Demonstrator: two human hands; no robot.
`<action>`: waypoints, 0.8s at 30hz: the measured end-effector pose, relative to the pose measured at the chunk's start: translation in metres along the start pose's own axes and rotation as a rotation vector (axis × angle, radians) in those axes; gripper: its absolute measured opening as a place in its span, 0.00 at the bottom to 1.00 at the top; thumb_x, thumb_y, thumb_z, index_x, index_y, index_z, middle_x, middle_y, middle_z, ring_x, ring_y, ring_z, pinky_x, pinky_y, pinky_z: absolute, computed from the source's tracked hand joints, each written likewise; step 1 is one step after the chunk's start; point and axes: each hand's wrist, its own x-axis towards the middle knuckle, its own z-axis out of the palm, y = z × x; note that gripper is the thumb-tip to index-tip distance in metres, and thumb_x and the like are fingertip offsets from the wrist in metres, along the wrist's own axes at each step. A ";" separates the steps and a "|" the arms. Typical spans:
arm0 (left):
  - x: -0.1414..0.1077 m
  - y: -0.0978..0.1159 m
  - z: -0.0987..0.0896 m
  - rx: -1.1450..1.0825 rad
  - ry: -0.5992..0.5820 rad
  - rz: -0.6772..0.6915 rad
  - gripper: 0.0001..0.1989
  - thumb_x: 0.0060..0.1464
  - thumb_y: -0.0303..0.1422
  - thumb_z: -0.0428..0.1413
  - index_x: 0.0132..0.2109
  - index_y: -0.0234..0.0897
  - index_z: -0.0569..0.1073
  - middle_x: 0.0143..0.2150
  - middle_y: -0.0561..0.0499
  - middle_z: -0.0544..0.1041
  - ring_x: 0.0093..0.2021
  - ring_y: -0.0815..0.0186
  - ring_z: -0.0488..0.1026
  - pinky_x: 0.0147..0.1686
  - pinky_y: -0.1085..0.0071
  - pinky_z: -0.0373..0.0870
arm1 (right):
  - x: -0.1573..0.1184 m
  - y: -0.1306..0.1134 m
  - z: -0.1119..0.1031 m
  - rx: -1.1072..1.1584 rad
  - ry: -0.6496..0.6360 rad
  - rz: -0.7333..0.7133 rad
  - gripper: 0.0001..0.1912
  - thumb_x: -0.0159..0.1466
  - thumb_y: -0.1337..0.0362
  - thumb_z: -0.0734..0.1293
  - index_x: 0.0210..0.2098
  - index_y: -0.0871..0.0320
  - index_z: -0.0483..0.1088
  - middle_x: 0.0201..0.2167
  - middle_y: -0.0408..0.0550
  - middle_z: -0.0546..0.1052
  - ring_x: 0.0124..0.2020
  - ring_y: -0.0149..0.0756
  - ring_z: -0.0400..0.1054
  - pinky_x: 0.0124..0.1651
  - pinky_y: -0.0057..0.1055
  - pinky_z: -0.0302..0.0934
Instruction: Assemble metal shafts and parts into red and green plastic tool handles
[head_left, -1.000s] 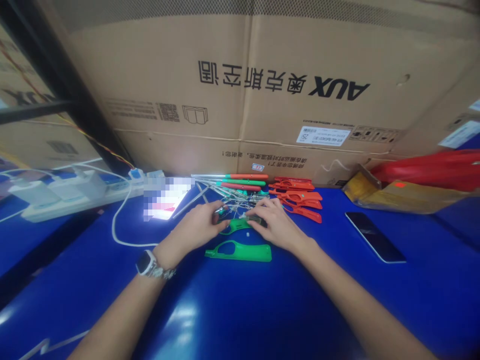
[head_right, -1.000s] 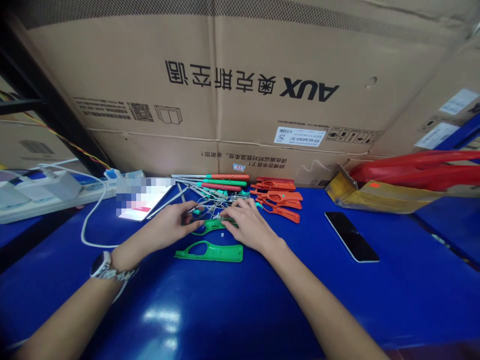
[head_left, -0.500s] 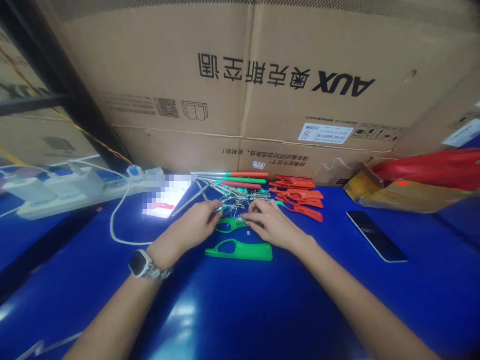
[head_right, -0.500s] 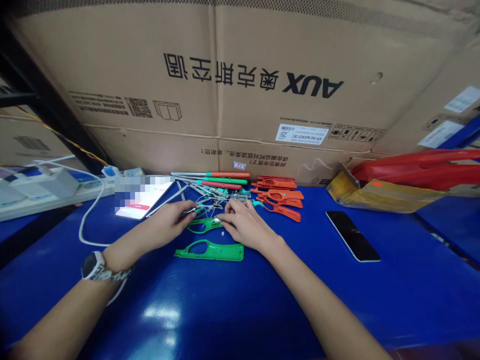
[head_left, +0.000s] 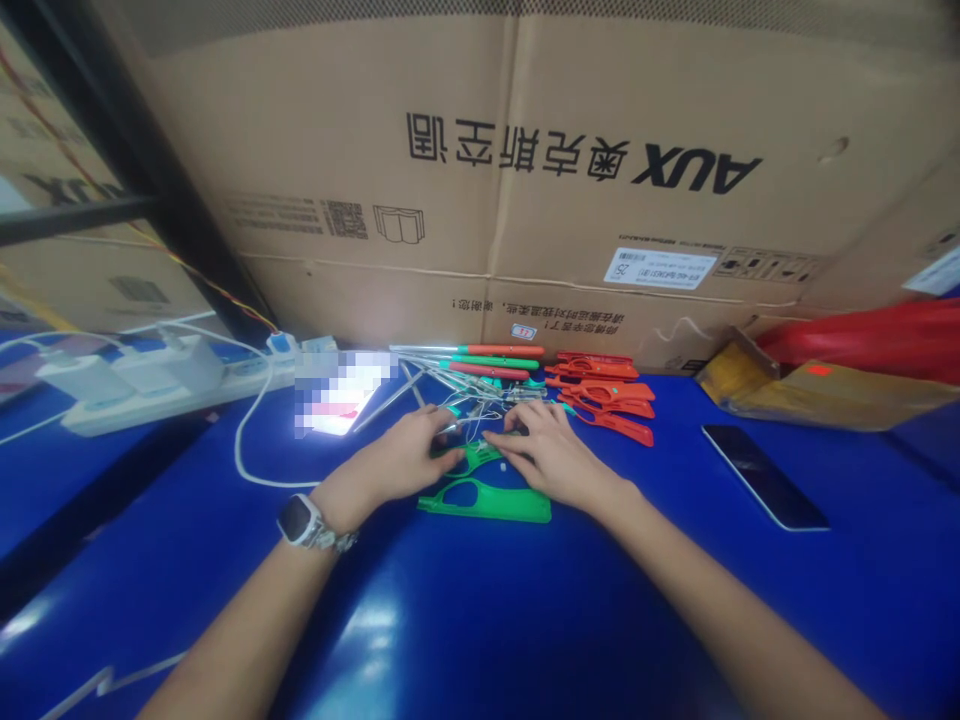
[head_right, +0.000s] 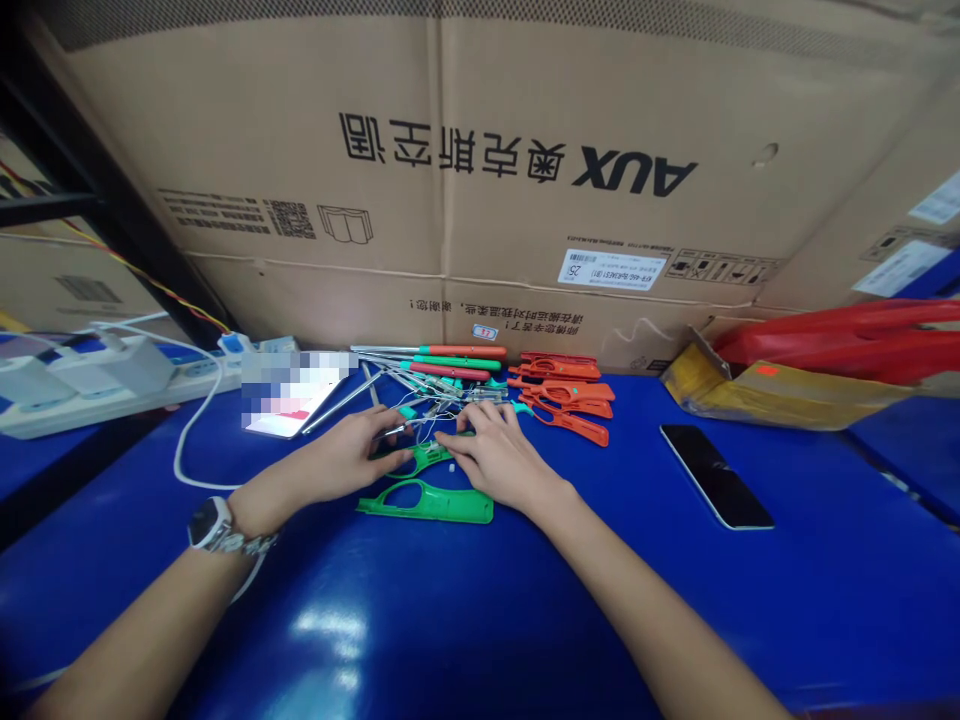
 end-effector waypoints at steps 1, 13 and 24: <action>-0.001 0.002 -0.002 -0.022 -0.001 0.004 0.14 0.56 0.40 0.57 0.44 0.35 0.73 0.40 0.46 0.75 0.36 0.60 0.72 0.37 0.65 0.67 | 0.000 -0.001 0.000 -0.008 0.003 0.006 0.16 0.71 0.63 0.63 0.55 0.47 0.75 0.44 0.53 0.70 0.48 0.44 0.61 0.49 0.42 0.53; 0.003 -0.009 0.001 0.036 -0.006 -0.012 0.21 0.50 0.40 0.64 0.49 0.35 0.73 0.47 0.42 0.74 0.48 0.52 0.72 0.47 0.60 0.69 | -0.002 0.000 0.005 0.095 0.064 0.053 0.16 0.69 0.64 0.65 0.55 0.53 0.75 0.43 0.51 0.73 0.47 0.42 0.63 0.51 0.42 0.53; 0.004 -0.014 -0.002 0.019 0.002 0.043 0.14 0.53 0.43 0.61 0.40 0.36 0.74 0.40 0.48 0.70 0.38 0.59 0.71 0.41 0.64 0.69 | -0.012 -0.002 -0.012 0.049 -0.011 0.063 0.14 0.69 0.60 0.65 0.51 0.45 0.78 0.43 0.51 0.72 0.47 0.43 0.63 0.50 0.43 0.52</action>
